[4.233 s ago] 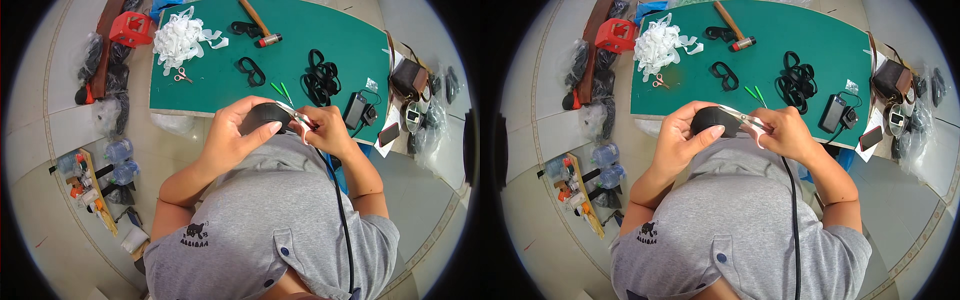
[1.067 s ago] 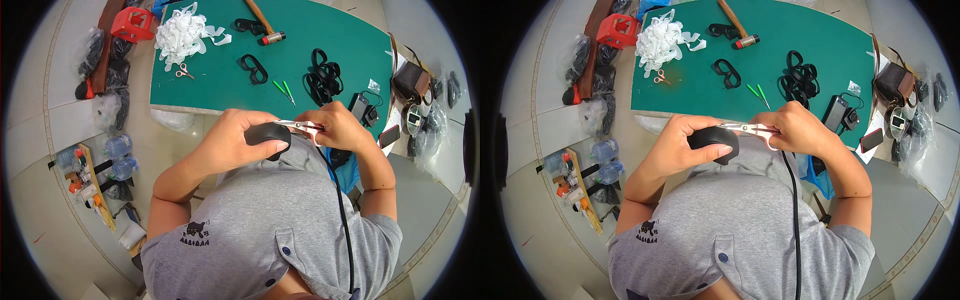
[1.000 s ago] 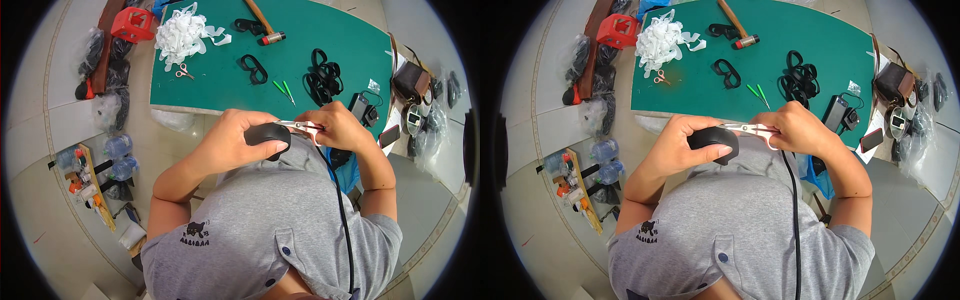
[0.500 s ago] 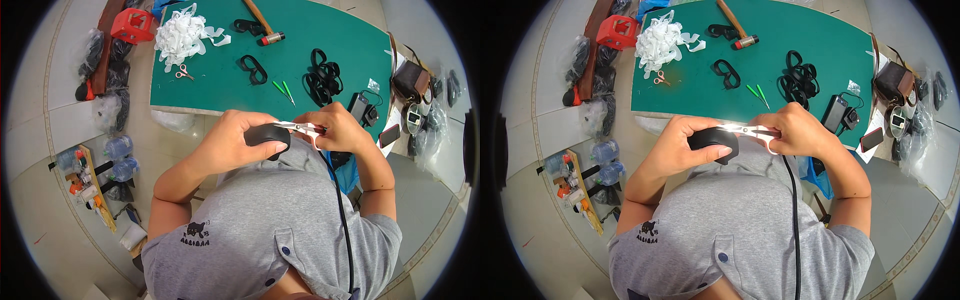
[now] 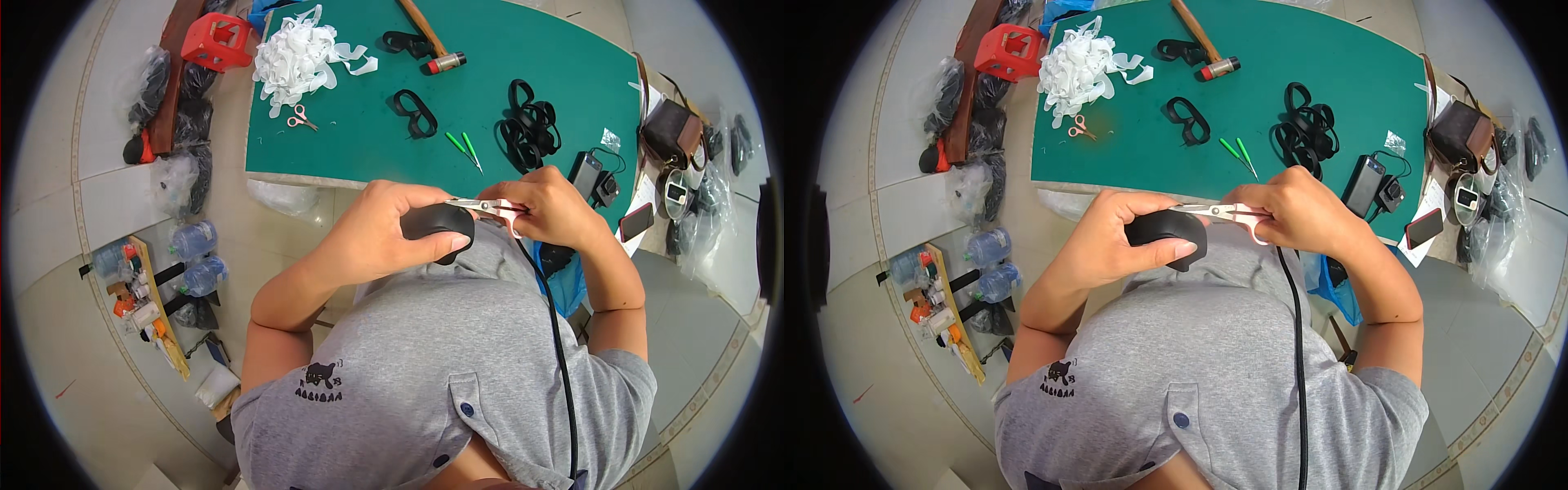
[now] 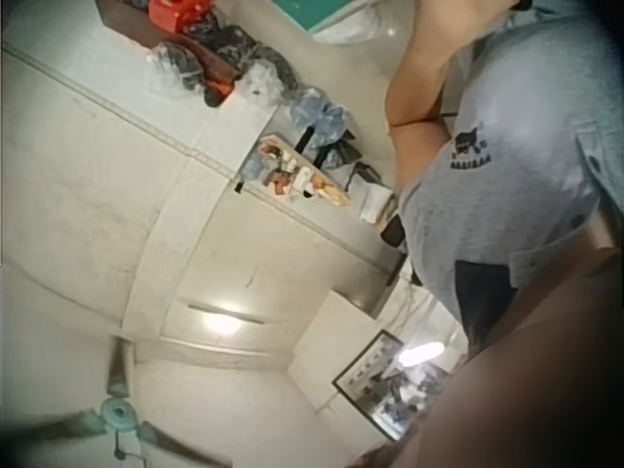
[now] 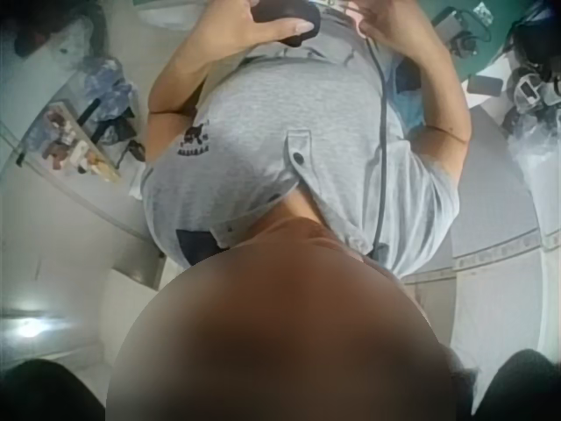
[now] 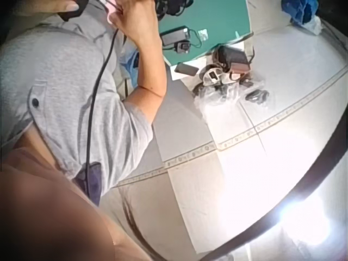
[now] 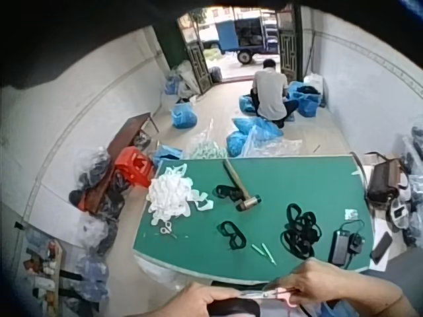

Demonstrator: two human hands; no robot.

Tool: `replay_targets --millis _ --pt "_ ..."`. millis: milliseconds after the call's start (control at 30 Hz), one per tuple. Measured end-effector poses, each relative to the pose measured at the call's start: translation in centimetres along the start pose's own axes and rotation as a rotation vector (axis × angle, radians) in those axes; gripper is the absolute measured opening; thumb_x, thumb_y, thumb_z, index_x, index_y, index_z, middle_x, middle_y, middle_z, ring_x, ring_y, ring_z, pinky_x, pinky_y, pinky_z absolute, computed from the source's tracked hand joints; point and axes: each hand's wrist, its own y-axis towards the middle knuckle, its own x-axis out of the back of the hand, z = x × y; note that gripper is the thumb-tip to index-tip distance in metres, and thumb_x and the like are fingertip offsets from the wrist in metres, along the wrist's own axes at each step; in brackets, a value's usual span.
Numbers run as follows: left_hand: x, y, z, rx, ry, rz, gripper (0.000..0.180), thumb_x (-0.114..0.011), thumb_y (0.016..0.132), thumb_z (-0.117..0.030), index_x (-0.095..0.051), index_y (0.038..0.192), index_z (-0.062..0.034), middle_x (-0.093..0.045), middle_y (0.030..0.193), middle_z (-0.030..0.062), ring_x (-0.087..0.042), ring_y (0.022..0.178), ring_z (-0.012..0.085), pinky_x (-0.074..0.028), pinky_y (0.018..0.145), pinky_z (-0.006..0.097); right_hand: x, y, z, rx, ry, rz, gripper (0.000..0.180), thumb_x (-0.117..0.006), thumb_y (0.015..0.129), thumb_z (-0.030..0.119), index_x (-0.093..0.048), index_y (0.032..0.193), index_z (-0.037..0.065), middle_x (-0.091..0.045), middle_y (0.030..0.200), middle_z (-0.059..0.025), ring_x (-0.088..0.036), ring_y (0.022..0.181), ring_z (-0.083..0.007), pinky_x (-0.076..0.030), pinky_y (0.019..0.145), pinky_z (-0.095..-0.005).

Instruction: Assembling black plastic straps and frames using scissors for trimming and small pins for attachment.

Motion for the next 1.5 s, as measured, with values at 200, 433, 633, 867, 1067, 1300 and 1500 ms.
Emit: replay_targets --millis 200,433,633,867,1067,1300,1500 --pt "-0.1 0.5 0.0 0.035 -0.267 -0.035 0.026 -0.068 0.083 -0.017 -0.064 0.102 0.0005 -0.065 0.084 0.0031 -0.056 0.074 0.0043 -0.044 0.062 0.020 0.2 0.3 0.0 -0.081 0.227 -0.112 0.019 -0.075 0.074 0.012 -0.068 0.090 0.004 -0.058 0.057 -0.0052 -0.054 0.047 -0.0094 -0.035 0.043 -0.0259" --pt "0.0 1.4 1.9 0.226 -0.780 -0.082 0.033 -0.054 0.094 -0.030 -0.060 0.107 -0.0005 -0.064 0.085 0.0037 -0.059 0.067 0.0092 -0.049 0.060 0.022 -2.0 1.1 0.8 -0.409 1.037 0.000 0.034 -0.068 0.086 0.029 -0.059 0.080 -0.003 -0.051 0.054 0.0007 -0.041 0.036 -0.0057 -0.031 0.037 -0.0201" --pt "0.3 1.7 2.8 0.434 -0.985 0.083 0.027 -0.053 0.095 -0.029 -0.060 0.104 -0.0047 -0.062 0.080 0.0037 -0.059 0.064 0.0118 -0.049 0.057 0.024 -0.9 1.8 1.1 -0.569 1.198 0.041 0.033 -0.063 0.089 0.030 -0.052 0.073 0.004 -0.034 0.039 0.0044 -0.026 0.030 -0.0044 -0.017 0.035 -0.0224" --pt "0.7 1.7 3.7 0.476 -1.251 0.311 0.024 -0.050 0.097 -0.027 -0.055 0.097 -0.0036 -0.052 0.070 -0.0006 -0.048 0.050 0.0047 -0.036 0.043 0.018 -1.0 2.1 0.7 -0.586 1.164 -0.039 0.029 -0.067 0.087 0.026 -0.053 0.074 0.004 -0.043 0.049 0.0034 -0.032 0.033 -0.0052 -0.024 0.035 -0.0217" --pt "0.8 1.7 3.3 0.453 -1.433 0.354 0.021 -0.044 0.099 -0.020 -0.051 0.094 -0.0014 -0.050 0.070 0.0014 -0.042 0.041 0.0023 -0.030 0.032 0.016 -0.3 1.6 -0.6 0.067 -0.095 -0.463 0.020 -0.076 0.074 0.014 -0.058 0.079 0.005 -0.055 0.057 -0.0047 -0.044 0.042 -0.0127 -0.035 0.041 -0.0257" --pt "0.5 2.0 3.0 0.673 -1.588 0.462 0.026 -0.034 0.102 -0.021 -0.042 0.089 0.0009 -0.048 0.076 0.0095 -0.041 0.037 0.0047 -0.029 0.025 0.017 2.2 1.8 -1.0 0.459 -0.728 -0.335 0.030 -0.078 0.064 0.019 -0.062 0.088 0.012 -0.047 0.056 0.0044 -0.044 0.049 -0.0123 -0.035 0.042 -0.0253" --pt "0.3 2.1 2.5 0.731 -1.652 0.417 0.024 -0.030 0.102 -0.020 -0.036 0.096 0.0021 -0.045 0.078 0.0111 -0.041 0.036 0.0064 -0.033 0.024 0.017 3.7 2.3 -1.1 0.614 -0.855 -0.287 0.033 -0.077 0.066 0.024 -0.062 0.091 0.010 -0.038 0.054 0.0049 -0.040 0.049 -0.0113 -0.034 0.040 -0.0252"
